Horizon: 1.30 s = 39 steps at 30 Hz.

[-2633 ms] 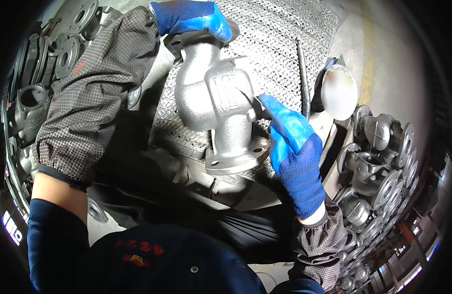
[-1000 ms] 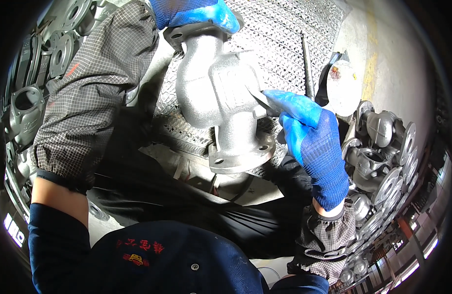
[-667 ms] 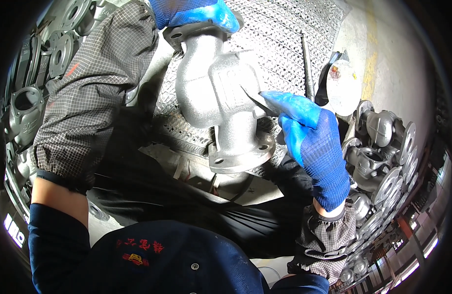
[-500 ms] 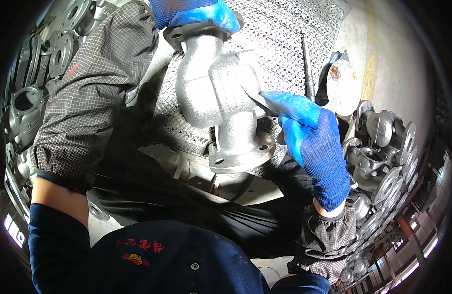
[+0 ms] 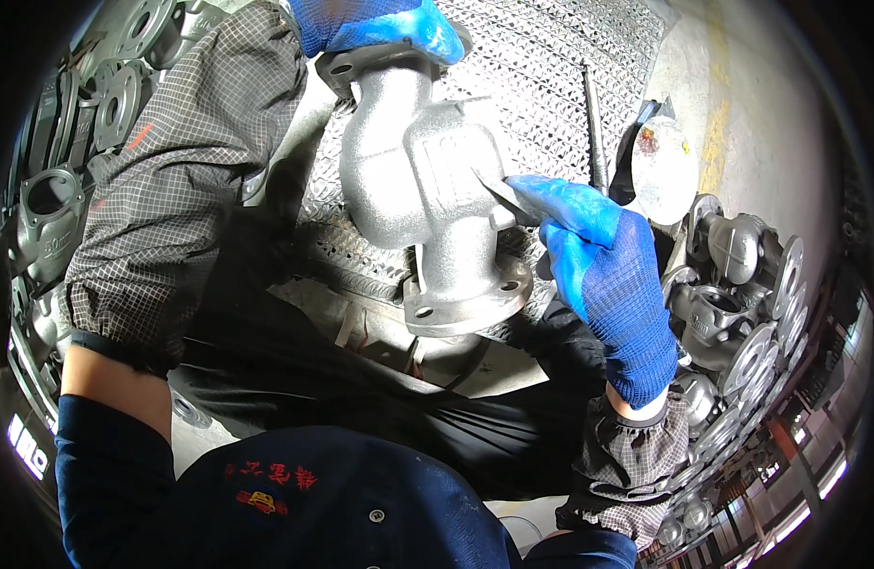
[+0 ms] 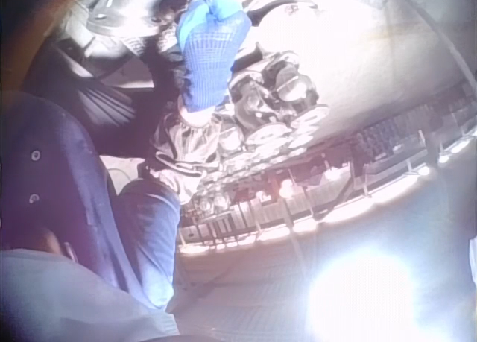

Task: The person uses a file to scrape the edges and surfaces of several metal valve housing castings while seated on the floor, turning each casting over to reach different sides.

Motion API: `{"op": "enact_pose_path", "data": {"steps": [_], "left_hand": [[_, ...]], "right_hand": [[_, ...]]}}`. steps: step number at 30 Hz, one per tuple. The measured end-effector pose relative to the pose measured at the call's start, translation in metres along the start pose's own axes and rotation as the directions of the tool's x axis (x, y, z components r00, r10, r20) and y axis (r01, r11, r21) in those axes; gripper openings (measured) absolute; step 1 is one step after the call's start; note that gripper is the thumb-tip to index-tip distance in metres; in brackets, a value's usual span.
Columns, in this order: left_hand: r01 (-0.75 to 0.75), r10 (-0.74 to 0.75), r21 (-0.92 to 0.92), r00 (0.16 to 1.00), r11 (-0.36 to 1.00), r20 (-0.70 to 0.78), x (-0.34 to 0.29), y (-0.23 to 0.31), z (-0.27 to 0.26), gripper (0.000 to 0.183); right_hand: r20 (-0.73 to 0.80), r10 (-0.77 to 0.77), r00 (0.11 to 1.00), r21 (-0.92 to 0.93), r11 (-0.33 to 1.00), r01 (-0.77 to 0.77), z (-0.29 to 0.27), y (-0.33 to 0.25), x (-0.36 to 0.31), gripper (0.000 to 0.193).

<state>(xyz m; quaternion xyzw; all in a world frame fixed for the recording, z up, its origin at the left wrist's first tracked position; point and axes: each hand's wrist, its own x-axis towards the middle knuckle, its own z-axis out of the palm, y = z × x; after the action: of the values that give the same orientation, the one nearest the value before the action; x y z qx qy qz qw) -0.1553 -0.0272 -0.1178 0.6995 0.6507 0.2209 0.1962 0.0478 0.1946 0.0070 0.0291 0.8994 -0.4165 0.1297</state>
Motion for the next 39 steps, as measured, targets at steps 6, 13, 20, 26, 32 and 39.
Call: {"op": "enact_pose_path", "data": {"steps": [6, 13, 20, 26, 32, 39], "left_hand": [[0.001, 0.0, 0.004, 1.0, 1.0, -0.011, -0.001, 0.003, 0.0, 0.065], [-0.007, 0.007, 0.008, 1.0, 1.0, -0.015, -0.001, 0.007, 0.001, 0.068], [-0.014, 0.014, 0.009, 1.0, 1.0, -0.014, -0.001, 0.006, 0.001, 0.071], [-0.031, 0.031, -0.003, 0.999, 1.0, -0.009, 0.002, 0.005, -0.002, 0.073], [-0.031, 0.031, 0.005, 0.999, 1.0, -0.007, -0.001, 0.005, 0.0, 0.075], [-0.039, 0.039, 0.02, 0.999, 0.999, 0.001, 0.002, 0.003, -0.001, 0.078]], "right_hand": [[0.054, 0.129, 0.99, 0.084, 0.987, -0.134, -0.002, -0.002, -0.001, 0.044], [0.002, 0.079, 0.997, 0.158, 0.984, -0.078, 0.001, 0.012, -0.006, 0.044], [0.036, 0.172, 0.984, 0.181, 0.968, -0.175, -0.003, -0.004, -0.001, 0.044], [-0.041, -0.044, 0.998, 0.077, 0.996, 0.047, 0.006, 0.039, -0.002, 0.04], [0.014, 0.184, 0.983, 0.105, 0.977, -0.184, -0.004, -0.016, 0.0, 0.039], [-0.152, -0.023, 0.988, 0.026, 0.999, 0.028, 0.01, 0.018, -0.013, 0.041]]}}
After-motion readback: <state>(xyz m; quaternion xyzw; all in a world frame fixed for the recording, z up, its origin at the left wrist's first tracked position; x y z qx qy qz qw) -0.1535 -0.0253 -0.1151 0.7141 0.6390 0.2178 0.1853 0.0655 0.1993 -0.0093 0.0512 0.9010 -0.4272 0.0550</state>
